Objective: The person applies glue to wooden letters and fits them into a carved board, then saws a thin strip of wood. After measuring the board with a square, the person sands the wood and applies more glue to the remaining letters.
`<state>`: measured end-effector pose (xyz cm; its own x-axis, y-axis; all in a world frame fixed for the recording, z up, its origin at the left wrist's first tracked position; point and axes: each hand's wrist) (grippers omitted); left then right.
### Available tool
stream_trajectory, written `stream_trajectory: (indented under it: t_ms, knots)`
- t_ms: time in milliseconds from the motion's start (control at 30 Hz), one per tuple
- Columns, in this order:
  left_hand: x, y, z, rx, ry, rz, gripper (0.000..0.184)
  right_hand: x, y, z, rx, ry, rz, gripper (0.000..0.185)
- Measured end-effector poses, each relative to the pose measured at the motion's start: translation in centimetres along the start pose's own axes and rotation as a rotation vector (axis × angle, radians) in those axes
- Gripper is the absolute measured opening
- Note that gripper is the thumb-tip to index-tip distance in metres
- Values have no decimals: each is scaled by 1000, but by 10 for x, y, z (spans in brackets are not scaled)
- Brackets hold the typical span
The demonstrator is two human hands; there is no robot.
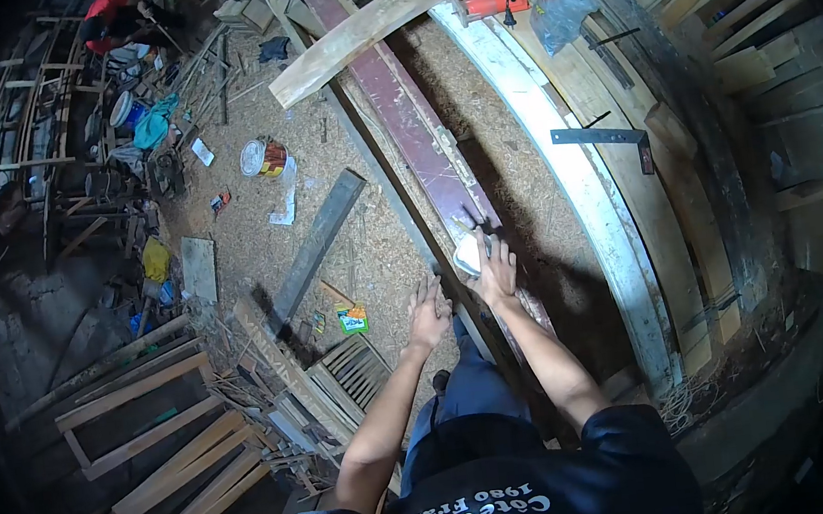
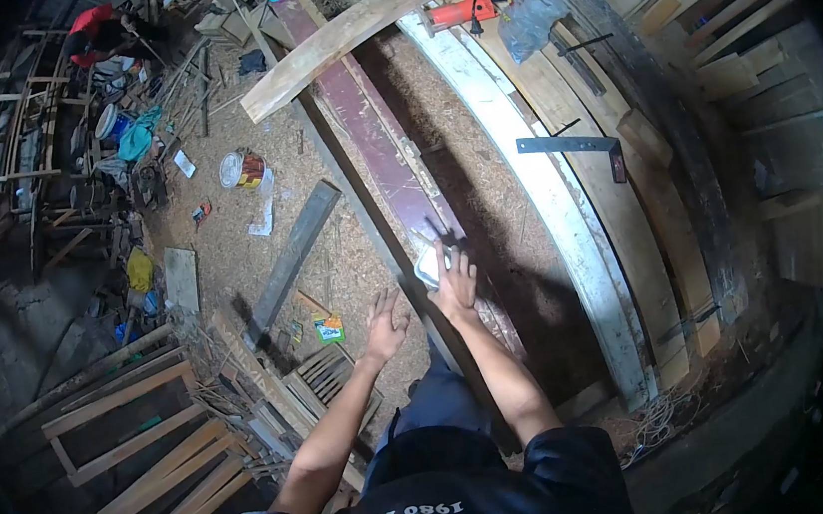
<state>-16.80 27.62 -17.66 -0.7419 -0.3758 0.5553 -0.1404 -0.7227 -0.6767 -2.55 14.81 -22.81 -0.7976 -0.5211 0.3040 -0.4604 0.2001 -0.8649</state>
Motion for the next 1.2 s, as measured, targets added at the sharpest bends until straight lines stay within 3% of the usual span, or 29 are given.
stream_trajectory:
  t_ms: [100,167,200,300,467,667,800,933,1067,1200]
  knots:
    - [10,-1,-4,24,16,93,77,17,-23,-16,-103,-110,44,133]
    - [21,-13,2,154,55,157,94,32,-46,-29,-163,-177,50,130]
    - [27,-19,3,151,64,176,94,40,-59,-36,-164,-190,67,130]
    - [49,-33,7,287,267,284,121,65,-92,-52,-311,-282,72,134]
    - [112,-62,13,92,501,346,127,117,-143,-83,-379,-308,31,132]
    - [207,-59,6,421,354,603,128,209,-173,-132,-443,-420,13,130]
    - [273,-60,-4,460,325,773,122,267,-173,-163,-527,-531,-2,125]
    - [354,-60,-31,540,297,860,116,326,-170,-190,-457,-653,-57,106]
    - [453,-54,-65,601,323,977,111,387,-160,-225,-659,-678,-86,58]
    - [549,-33,-96,507,299,977,110,433,-141,-270,-684,-761,-158,36]
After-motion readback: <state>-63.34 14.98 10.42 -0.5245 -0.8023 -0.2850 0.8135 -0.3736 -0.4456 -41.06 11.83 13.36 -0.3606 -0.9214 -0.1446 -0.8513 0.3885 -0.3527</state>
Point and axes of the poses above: each hand's wrist, its own x-axis away from the middle knuckle, its own y-axis out of the palm, z = x × y, and after that the axes turned 3 degrees about -x, right-handed
